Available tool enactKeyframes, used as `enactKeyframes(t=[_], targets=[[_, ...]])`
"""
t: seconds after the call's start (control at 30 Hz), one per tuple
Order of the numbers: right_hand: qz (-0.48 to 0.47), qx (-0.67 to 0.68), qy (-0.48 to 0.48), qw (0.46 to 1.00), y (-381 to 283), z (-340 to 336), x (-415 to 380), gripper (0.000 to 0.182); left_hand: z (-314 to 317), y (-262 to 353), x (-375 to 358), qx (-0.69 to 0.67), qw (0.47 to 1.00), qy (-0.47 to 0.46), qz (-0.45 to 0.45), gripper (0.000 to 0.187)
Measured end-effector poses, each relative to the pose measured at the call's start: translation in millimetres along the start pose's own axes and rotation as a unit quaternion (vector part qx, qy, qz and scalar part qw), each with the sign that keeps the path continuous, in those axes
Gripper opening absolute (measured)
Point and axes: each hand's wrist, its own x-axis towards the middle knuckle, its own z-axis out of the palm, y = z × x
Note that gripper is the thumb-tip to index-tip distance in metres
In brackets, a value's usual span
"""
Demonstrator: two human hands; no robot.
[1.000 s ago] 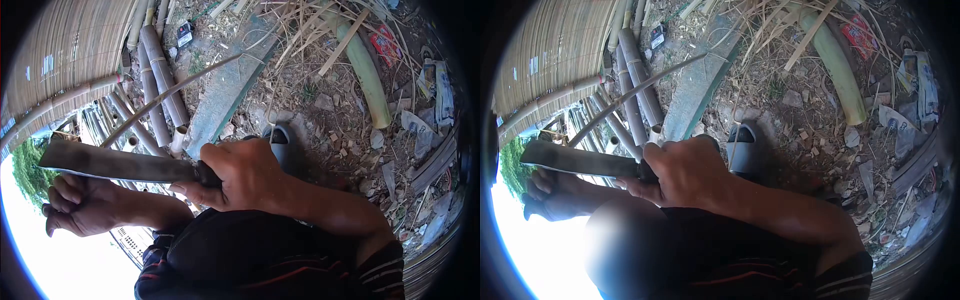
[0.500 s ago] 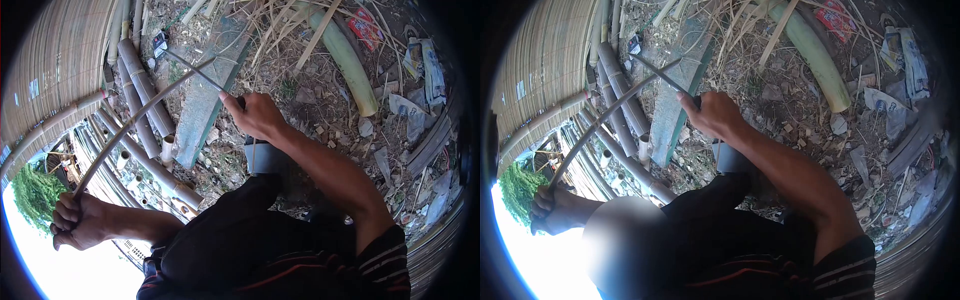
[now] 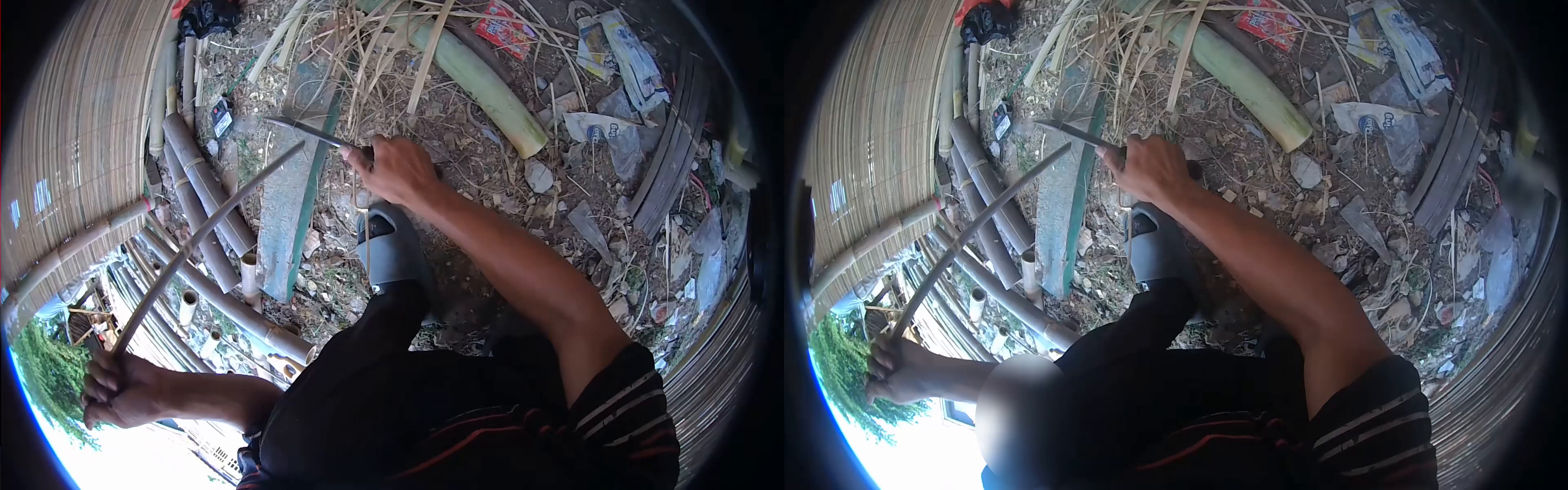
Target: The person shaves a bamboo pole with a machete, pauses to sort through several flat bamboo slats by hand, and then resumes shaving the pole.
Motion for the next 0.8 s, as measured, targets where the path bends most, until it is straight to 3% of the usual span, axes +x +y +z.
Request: enactKeyframes(t=[0.03,0.07,0.1,0.17,0.23,0.27,0.3,0.33,0.37,0.43,0.5,0.53,0.6,0.63,0.67,0.7,0.73,0.77,0.8], targets=[[-0.07,-0.051,0.1,0.991,0.8,-5.7,-8.5,0.078,-20.2,31.7,15.9,-0.023,0.997,-0.071,-0.025,0.038],[-0.148,-0.043,0.191,0.969,1.3,-16.3,-15.3,0.079,-8.6,54.6,14.3,-0.015,0.998,-0.061,0.006,0.031],[-0.227,-0.048,0.278,0.932,4.0,-32.1,-23.9,0.082,16.0,60.7,4.3,-0.048,0.997,-0.052,-0.02,0.031],[-0.308,0.103,0.186,0.927,-1.7,-77.9,-62.3,0.082,60.0,62.4,-15.4,0.01,0.999,0.032,0.025,0.036],[-0.385,0.115,0.129,0.907,5.1,-110.5,-105.9,0.071,58.1,42.6,-7.5,-0.021,0.997,-0.02,-0.068,0.037],[-0.374,0.095,0.138,0.912,12.6,-119.1,-125.2,0.071,66.7,28.2,-10.4,-0.145,0.972,-0.053,-0.175,0.037],[-0.366,0.073,0.133,0.918,22.8,-128.2,-148.0,0.066,76.1,12.8,-11.2,-0.085,0.975,-0.014,-0.203,0.041],[-0.359,0.053,0.127,0.923,33.5,-136.6,-170.1,0.063,27.9,-26.3,15.9,-0.23,0.894,-0.24,-0.302,0.036],[-0.333,0.031,0.132,0.933,48.5,-140.4,-189.8,0.06,43.6,-59.8,20.4,-0.218,0.892,-0.247,-0.308,0.028],[-0.263,-0.038,0.158,0.951,74.2,-153.1,-228.0,0.055,65.0,-96.8,-17.7,-0.402,0.734,-0.234,-0.495,0.025],[-0.218,-0.087,0.177,0.956,87.9,-162.5,-252.4,0.053,101.1,-119.8,-62.3,-0.345,0.764,-0.215,-0.501,0.023],[-0.199,-0.09,0.192,0.957,93.9,-164.4,-258.6,0.052,109.9,-141.1,-75.7,-0.322,0.763,-0.177,-0.532,0.022],[-0.181,-0.114,0.201,0.956,110.9,-162.2,-264.5,0.049,138.3,-161.2,-110.7,-0.338,0.736,-0.213,-0.546,0.019],[-0.179,-0.112,0.201,0.957,120.0,-154.5,-271.1,0.049,147.7,-169.1,-126.0,-0.359,0.71,-0.244,-0.555,0.022],[-0.146,-0.095,0.199,0.964,129.8,-146.9,-277.9,0.047,153.4,-178.5,-141.4,-0.348,0.694,-0.27,-0.569,0.041],[-0.116,-0.079,0.198,0.97,139.1,-142.4,-281.4,0.045,196.7,-122.7,-167.5,-0.169,0.762,-0.176,-0.6,0.063],[-0.064,-0.02,0.21,0.975,146.7,-141.3,-283.1,0.043,195.6,-121.5,-177.9,-0.123,0.787,-0.17,-0.58,0.068],[-0.071,-0.022,0.21,0.975,161.3,-141.1,-284.4,0.043,191.3,-127.2,-191.8,-0.079,0.81,-0.163,-0.557,0.072],[-0.014,-0.022,0.284,0.958,179.8,-141.8,-284.2,0.044,181.5,-132.4,-197.8,-0.085,0.813,-0.162,-0.553,0.072]])
